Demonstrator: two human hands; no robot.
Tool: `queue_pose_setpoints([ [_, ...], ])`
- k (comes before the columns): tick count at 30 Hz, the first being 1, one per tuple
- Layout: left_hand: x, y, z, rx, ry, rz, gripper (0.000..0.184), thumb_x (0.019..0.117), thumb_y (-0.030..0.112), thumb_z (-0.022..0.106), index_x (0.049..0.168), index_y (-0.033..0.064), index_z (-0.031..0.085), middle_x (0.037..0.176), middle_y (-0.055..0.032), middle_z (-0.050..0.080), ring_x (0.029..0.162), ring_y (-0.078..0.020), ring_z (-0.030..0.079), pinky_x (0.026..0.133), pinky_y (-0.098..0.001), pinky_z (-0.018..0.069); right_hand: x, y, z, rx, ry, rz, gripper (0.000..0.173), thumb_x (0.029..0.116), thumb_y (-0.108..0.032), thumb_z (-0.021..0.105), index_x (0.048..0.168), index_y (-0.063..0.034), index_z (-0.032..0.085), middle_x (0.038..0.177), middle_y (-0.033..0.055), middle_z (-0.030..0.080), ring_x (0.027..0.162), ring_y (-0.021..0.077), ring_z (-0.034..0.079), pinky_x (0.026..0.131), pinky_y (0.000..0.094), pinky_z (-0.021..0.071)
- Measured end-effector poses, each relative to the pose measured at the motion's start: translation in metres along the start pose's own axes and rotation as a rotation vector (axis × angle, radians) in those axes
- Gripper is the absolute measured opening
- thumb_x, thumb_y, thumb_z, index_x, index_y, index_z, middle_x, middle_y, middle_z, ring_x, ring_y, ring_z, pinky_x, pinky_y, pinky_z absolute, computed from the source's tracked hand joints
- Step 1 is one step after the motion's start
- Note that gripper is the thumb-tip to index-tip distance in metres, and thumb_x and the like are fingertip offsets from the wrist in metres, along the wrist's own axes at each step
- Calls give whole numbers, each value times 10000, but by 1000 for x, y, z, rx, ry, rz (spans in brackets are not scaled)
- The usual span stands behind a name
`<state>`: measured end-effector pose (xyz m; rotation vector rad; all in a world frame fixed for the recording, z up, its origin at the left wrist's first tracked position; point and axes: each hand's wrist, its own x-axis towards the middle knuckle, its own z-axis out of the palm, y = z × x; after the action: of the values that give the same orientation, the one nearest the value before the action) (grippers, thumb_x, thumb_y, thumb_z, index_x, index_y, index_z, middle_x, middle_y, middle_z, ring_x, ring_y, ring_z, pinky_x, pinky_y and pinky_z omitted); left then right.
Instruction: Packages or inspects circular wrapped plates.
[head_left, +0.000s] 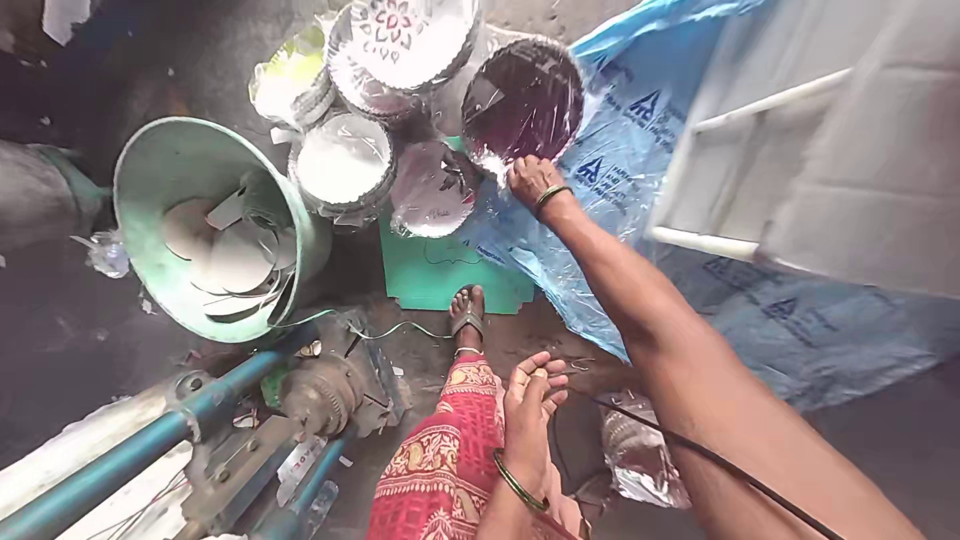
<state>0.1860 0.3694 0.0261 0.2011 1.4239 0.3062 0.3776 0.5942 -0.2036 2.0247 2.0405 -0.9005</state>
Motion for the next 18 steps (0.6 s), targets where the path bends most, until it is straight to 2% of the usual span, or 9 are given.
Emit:
queue_pose_setpoints([
  [3,-5,-17,2,10,-24,-17,369,1102,135,359,1411,-13,498,1288,-172,651,1078,-232,683,925,-360,558,-35,10,15,-31,-43,11,296,966,88,524,1247,111,611,1285,310,589,1246,497,544,999,635,441],
  [5,-8,-23,1,16,-10,-38,362,1105,127,361,1407,-11,506,1275,-170,655,1049,-227,688,909,-352,561,-48,8,24,-25,-131,99,285,968,69,532,1235,128,613,1307,331,576,1257,517,534,998,665,439],
  [10,-4,-18,-2,2,-14,-9,371,1105,127,350,1416,-19,489,1286,-172,650,1051,-225,689,910,-349,563,-99,-22,49,-66,-359,197,311,986,19,521,1262,140,598,1390,321,533,1315,503,492,1062,664,385],
  [11,-3,-15,-1,-11,-8,-3,369,1104,125,352,1414,-19,493,1283,-171,652,1050,-225,688,907,-349,562,-110,-29,47,-67,-426,203,311,992,4,527,1264,134,602,1382,320,537,1304,499,501,1049,656,399],
  [13,0,-11,0,-39,7,5,370,1098,122,358,1408,-23,498,1284,-179,652,1054,-239,688,908,-360,563,-122,-38,21,-18,-492,204,242,992,-57,559,1132,103,673,1230,322,624,1167,512,592,912,676,476],
  [14,1,-11,0,-44,13,4,372,1098,124,355,1410,-23,496,1289,-179,650,1057,-240,687,909,-362,561,-123,-39,-1,25,-444,186,219,994,-96,576,1050,81,693,1127,322,664,1078,526,630,843,697,484],
  [15,1,-12,-1,-44,24,-5,374,1099,123,352,1411,-24,496,1289,-180,650,1052,-237,688,907,-359,561,-120,-34,-22,82,-302,156,240,1000,-146,588,1016,72,687,1066,335,670,1021,550,643,798,722,488],
  [16,2,-12,-1,-45,36,-15,373,1100,121,352,1410,-23,501,1287,-178,652,1043,-230,689,903,-354,561,-110,-23,-35,131,-79,112,285,1008,-212,599,1061,59,668,1076,343,657,1020,561,642,788,723,499],
  [18,2,-13,1,-48,50,-39,366,1100,113,358,1405,-23,509,1281,-175,653,1026,-223,691,893,-348,564,-74,16,-48,315,255,115,539,942,-315,703,1335,34,586,1307,355,573,1224,556,547,976,698,458],
])
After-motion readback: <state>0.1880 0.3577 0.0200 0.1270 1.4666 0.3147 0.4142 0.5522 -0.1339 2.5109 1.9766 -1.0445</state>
